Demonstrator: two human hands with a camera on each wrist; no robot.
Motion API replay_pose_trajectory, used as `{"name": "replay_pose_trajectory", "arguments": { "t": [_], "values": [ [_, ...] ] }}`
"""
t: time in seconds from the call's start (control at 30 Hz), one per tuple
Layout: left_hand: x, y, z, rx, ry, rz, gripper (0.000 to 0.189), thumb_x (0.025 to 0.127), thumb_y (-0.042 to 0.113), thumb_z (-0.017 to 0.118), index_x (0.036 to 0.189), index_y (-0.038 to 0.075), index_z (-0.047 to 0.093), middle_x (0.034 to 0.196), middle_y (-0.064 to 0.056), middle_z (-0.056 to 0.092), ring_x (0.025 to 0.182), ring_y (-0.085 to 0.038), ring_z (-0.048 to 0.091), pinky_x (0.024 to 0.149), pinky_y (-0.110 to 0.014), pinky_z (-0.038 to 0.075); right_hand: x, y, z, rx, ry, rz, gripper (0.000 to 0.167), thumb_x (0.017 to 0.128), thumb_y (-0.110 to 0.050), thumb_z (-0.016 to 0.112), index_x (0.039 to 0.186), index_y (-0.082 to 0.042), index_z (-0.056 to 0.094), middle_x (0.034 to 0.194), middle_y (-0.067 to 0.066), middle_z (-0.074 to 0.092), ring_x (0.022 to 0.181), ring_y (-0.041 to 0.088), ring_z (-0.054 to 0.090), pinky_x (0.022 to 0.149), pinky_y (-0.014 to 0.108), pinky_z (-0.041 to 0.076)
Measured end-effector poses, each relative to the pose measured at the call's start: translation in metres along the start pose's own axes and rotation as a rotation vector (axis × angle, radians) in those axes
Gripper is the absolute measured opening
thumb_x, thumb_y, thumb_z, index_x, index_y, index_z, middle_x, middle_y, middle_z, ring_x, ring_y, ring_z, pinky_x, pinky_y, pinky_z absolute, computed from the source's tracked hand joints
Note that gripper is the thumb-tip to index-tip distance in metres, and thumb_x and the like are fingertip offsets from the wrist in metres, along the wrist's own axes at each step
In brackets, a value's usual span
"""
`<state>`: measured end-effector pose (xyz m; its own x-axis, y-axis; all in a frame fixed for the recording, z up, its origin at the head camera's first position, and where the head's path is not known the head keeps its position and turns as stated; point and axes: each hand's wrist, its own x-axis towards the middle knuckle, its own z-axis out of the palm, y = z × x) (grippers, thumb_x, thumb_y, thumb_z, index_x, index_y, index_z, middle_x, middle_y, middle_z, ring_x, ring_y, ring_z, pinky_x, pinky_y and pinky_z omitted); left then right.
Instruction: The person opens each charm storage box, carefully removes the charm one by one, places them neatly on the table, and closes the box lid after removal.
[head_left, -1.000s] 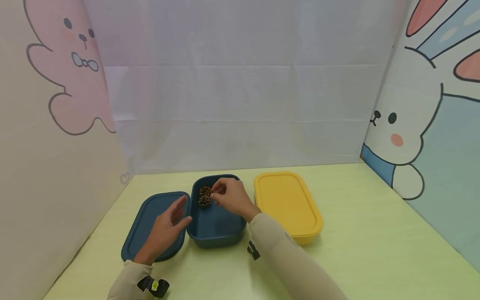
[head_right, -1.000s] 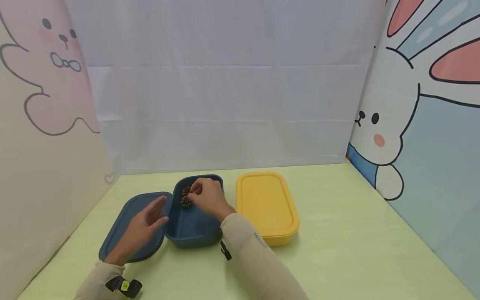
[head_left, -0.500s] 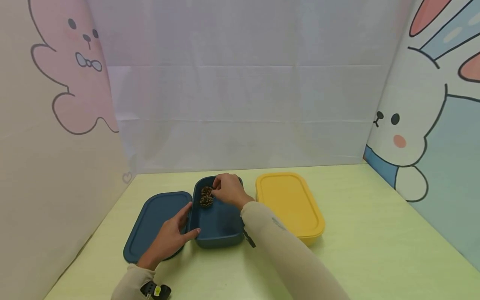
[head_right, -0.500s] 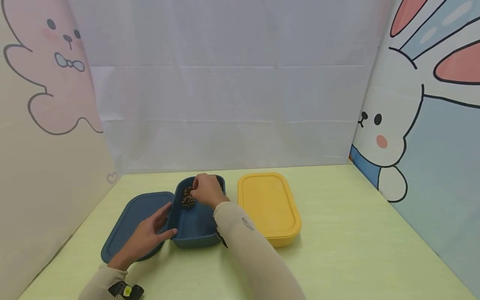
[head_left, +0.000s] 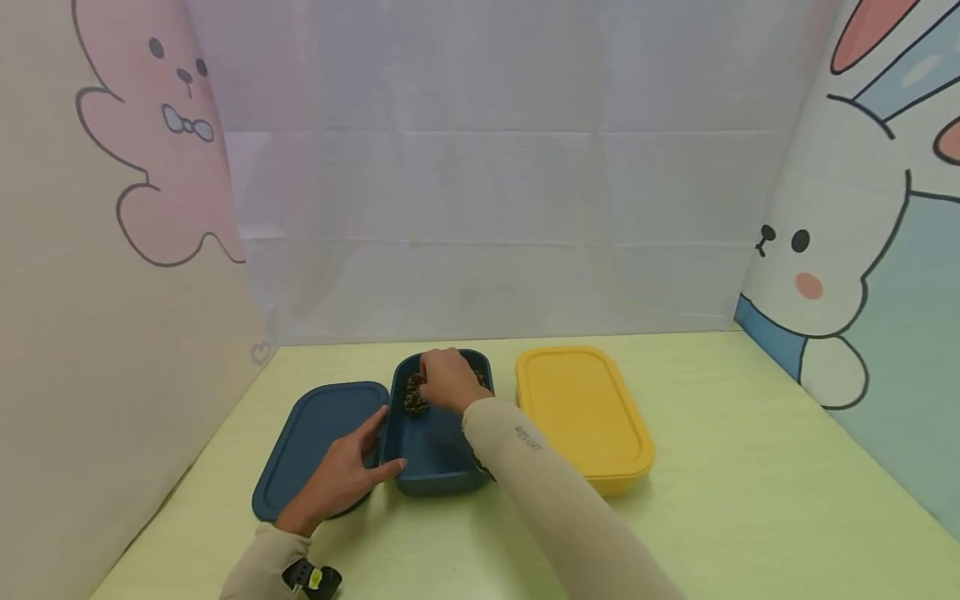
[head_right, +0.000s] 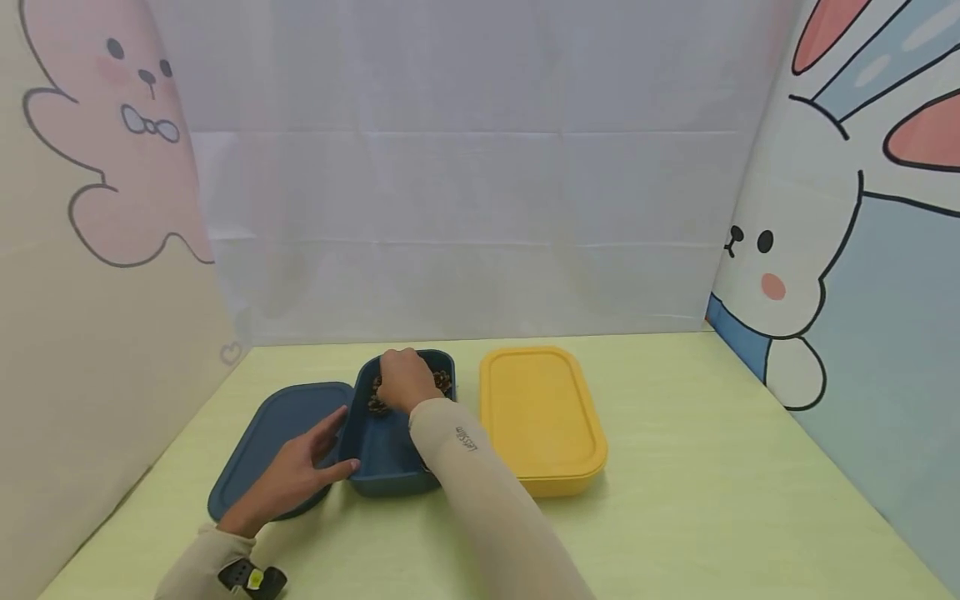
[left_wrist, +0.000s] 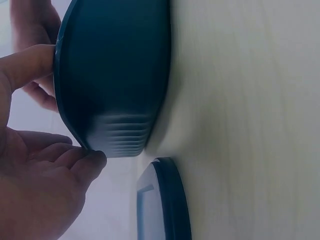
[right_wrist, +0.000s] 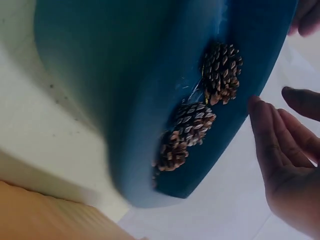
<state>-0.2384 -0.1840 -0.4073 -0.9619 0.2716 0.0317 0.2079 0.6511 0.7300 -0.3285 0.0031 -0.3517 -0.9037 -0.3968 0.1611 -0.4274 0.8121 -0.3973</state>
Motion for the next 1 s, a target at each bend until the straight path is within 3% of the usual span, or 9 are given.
{"name": "replay_pose_trajectory", "arguments": {
  "t": [0.17, 0.27, 0.4, 0.53, 0.77, 0.9, 1.0],
  "values": [
    [0.0, 0.001, 0.0, 0.009, 0.004, 0.003, 0.088, 0.095, 0.033, 0.069, 0.16, 0.002, 0.019, 0.164, -0.025, 0.024, 0.145, -0.046, 0.038, 0.114, -0.054, 0.044, 0.008, -0.009, 0.003, -0.085, 0.005, 0.0, 0.015, 0.094, -0.011, 0.069, 0.079, -0.01, 0.065, 0.075, 0.005, 0.064, 0.064, 0.015, 0.057, 0.058, 0.027, 0.045],
    [-0.001, 0.0, -0.001, 0.016, 0.012, 0.01, 0.088, 0.095, 0.034, 0.069, 0.16, 0.002, 0.019, 0.164, -0.025, 0.025, 0.145, -0.045, 0.039, 0.113, -0.054, 0.044, 0.012, -0.014, 0.007, -0.112, 0.011, 0.006, 0.018, 0.093, -0.012, 0.07, 0.077, -0.01, 0.065, 0.072, 0.005, 0.065, 0.064, 0.016, 0.059, 0.058, 0.028, 0.045],
    [-0.001, -0.001, 0.0, 0.013, 0.013, 0.013, 0.087, 0.095, 0.033, 0.069, 0.16, 0.003, 0.02, 0.164, -0.025, 0.025, 0.144, -0.046, 0.04, 0.113, -0.055, 0.045, 0.013, -0.018, 0.012, -0.158, 0.0, 0.023, 0.008, 0.092, -0.017, 0.074, 0.088, -0.01, 0.073, 0.084, 0.006, 0.071, 0.079, 0.019, 0.068, 0.069, 0.03, 0.057],
    [-0.002, -0.001, 0.002, 0.016, 0.017, 0.006, 0.087, 0.095, 0.035, 0.069, 0.16, 0.004, 0.02, 0.163, -0.025, 0.026, 0.142, -0.047, 0.043, 0.111, -0.055, 0.046, 0.011, -0.02, 0.012, -0.196, -0.014, 0.046, 0.014, 0.091, -0.019, 0.075, 0.101, -0.009, 0.076, 0.095, 0.006, 0.075, 0.09, 0.022, 0.072, 0.08, 0.034, 0.062],
    [-0.001, -0.002, 0.0, 0.013, 0.017, 0.012, 0.087, 0.095, 0.034, 0.069, 0.16, 0.004, 0.02, 0.163, -0.026, 0.026, 0.142, -0.047, 0.043, 0.111, -0.055, 0.046, 0.015, -0.025, 0.001, -0.237, -0.03, 0.041, 0.016, 0.095, -0.019, 0.071, 0.107, -0.01, 0.076, 0.097, 0.007, 0.075, 0.089, 0.02, 0.071, 0.074, 0.032, 0.061],
    [-0.001, -0.003, 0.0, 0.004, 0.02, 0.013, 0.086, 0.095, 0.032, 0.069, 0.16, 0.004, 0.02, 0.164, -0.026, 0.025, 0.142, -0.048, 0.042, 0.111, -0.056, 0.046, 0.018, -0.027, 0.003, -0.208, -0.013, 0.029, 0.009, 0.095, -0.016, 0.07, 0.091, -0.01, 0.076, 0.077, 0.005, 0.07, 0.073, 0.017, 0.068, 0.063, 0.029, 0.055],
    [-0.001, -0.003, 0.001, 0.006, 0.024, 0.002, 0.087, 0.094, 0.034, 0.07, 0.16, 0.005, 0.021, 0.163, -0.026, 0.027, 0.141, -0.047, 0.044, 0.11, -0.055, 0.047, 0.019, -0.027, 0.009, -0.14, -0.003, 0.024, 0.026, 0.094, -0.011, 0.069, 0.069, -0.013, 0.066, 0.056, 0.001, 0.052, 0.054, 0.015, 0.055, 0.053, 0.028, 0.045]
  ]
}}
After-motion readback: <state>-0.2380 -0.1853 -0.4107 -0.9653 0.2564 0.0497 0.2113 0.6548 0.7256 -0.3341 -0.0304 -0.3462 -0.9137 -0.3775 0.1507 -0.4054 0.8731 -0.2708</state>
